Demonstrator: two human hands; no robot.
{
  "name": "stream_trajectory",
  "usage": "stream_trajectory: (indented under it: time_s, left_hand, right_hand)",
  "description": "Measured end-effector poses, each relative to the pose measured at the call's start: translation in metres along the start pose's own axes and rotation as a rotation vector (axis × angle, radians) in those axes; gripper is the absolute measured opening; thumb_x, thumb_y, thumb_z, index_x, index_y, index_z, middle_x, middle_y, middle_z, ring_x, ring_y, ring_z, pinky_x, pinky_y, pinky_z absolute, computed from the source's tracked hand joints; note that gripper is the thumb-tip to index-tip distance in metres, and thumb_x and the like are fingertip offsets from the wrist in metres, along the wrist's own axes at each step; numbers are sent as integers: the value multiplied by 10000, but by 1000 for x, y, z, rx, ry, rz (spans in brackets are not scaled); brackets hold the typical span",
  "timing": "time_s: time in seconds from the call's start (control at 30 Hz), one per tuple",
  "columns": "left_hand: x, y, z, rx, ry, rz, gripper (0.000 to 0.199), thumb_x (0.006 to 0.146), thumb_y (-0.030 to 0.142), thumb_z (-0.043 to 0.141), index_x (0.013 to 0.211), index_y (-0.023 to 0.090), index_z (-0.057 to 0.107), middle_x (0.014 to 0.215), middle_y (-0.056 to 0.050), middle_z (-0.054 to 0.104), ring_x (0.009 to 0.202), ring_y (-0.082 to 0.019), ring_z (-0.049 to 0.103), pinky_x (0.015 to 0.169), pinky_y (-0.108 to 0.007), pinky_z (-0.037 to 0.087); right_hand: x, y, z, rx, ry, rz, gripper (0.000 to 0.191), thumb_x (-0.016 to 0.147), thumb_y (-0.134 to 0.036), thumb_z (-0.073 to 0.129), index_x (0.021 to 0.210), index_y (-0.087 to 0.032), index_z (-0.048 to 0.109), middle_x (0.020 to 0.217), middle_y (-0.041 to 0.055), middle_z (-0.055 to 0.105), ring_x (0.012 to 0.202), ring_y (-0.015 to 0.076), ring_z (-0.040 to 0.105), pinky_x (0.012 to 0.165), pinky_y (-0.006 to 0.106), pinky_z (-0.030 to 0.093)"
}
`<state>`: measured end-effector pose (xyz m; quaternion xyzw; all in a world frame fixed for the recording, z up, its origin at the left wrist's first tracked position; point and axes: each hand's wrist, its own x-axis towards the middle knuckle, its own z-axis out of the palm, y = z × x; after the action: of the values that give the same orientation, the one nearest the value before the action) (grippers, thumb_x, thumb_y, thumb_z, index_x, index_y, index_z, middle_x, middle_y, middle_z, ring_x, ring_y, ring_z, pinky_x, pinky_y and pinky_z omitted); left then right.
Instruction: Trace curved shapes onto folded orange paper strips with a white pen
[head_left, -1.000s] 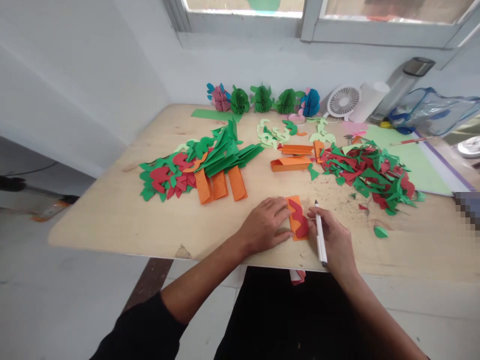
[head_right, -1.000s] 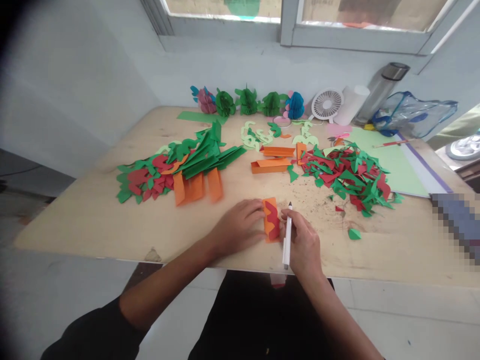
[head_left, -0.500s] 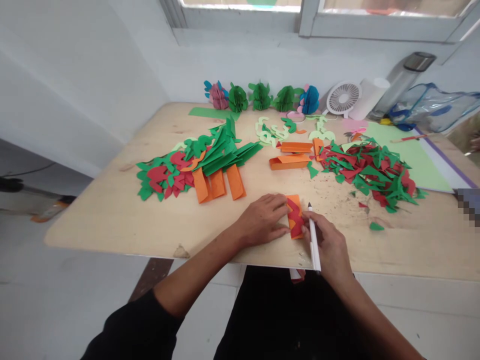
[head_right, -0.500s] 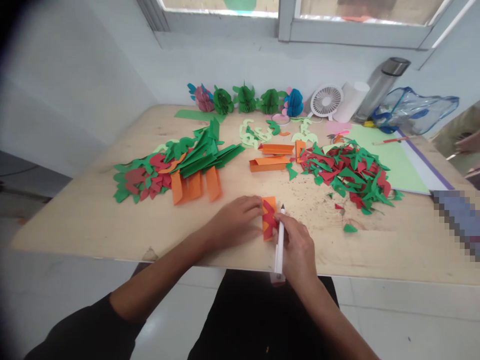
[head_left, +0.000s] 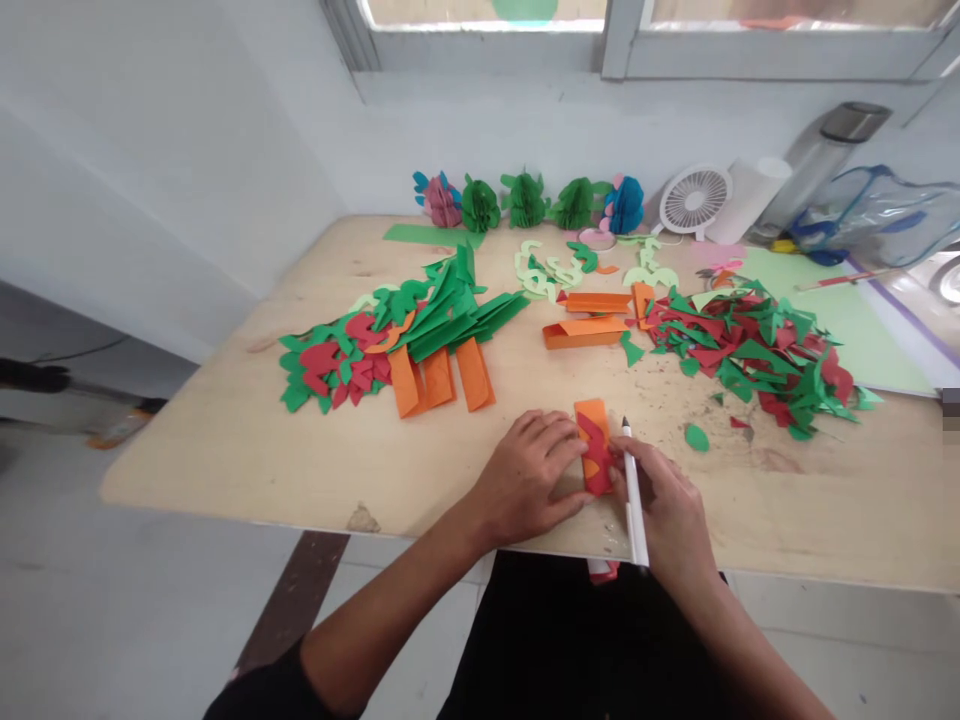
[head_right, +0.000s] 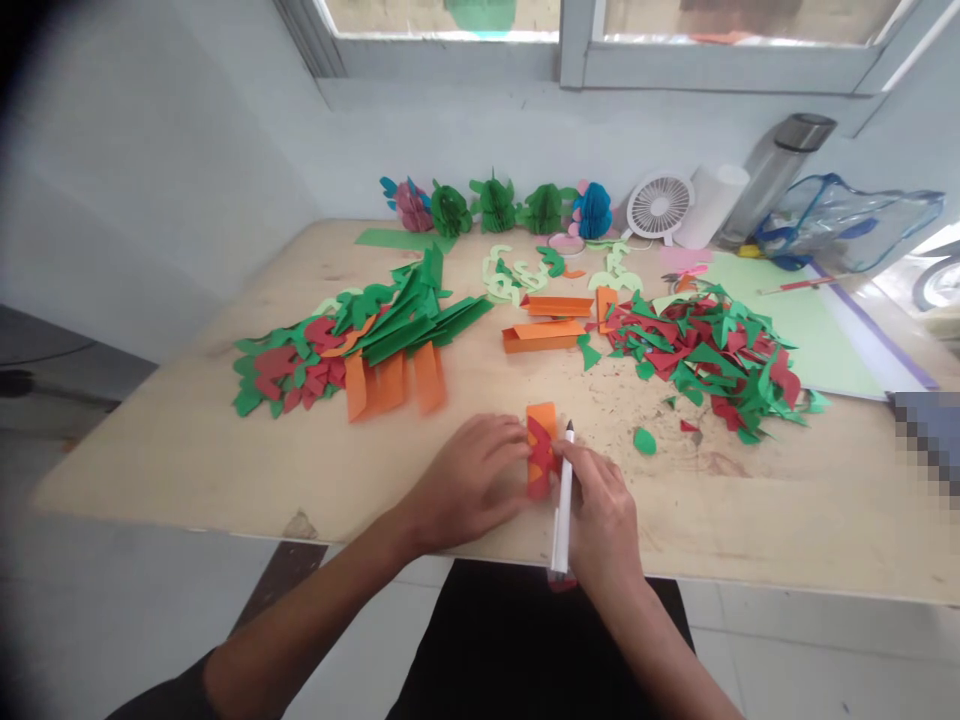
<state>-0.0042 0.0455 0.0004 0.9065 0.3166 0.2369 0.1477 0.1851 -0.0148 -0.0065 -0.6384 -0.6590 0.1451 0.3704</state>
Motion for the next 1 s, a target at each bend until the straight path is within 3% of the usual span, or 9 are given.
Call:
stream_trajectory:
  time_s: [0.73, 1.0]
  left_hand:
    - [5, 0, 4, 94, -10, -18, 336, 883, 405, 585, 1113, 164, 629, 1279, -159, 603, 1212, -312, 532, 1068, -516, 416]
    - [5, 0, 5, 72, -37, -28, 353, 894, 415, 571, 1150, 177, 618, 1305, -151, 577, 1228, -311, 513, 1084, -527, 395]
  right_hand:
    - [3, -1, -1, -43, 11, -60, 209, 933, -276, 521, 1113, -249, 623, 991, 62, 747, 897, 228, 706, 787, 374, 552]
    - [5, 0, -4, -190, -25, -306, 338, 919, -123, 467, 1225, -213, 579, 988, 76, 717, 962, 248, 648, 820, 393, 461]
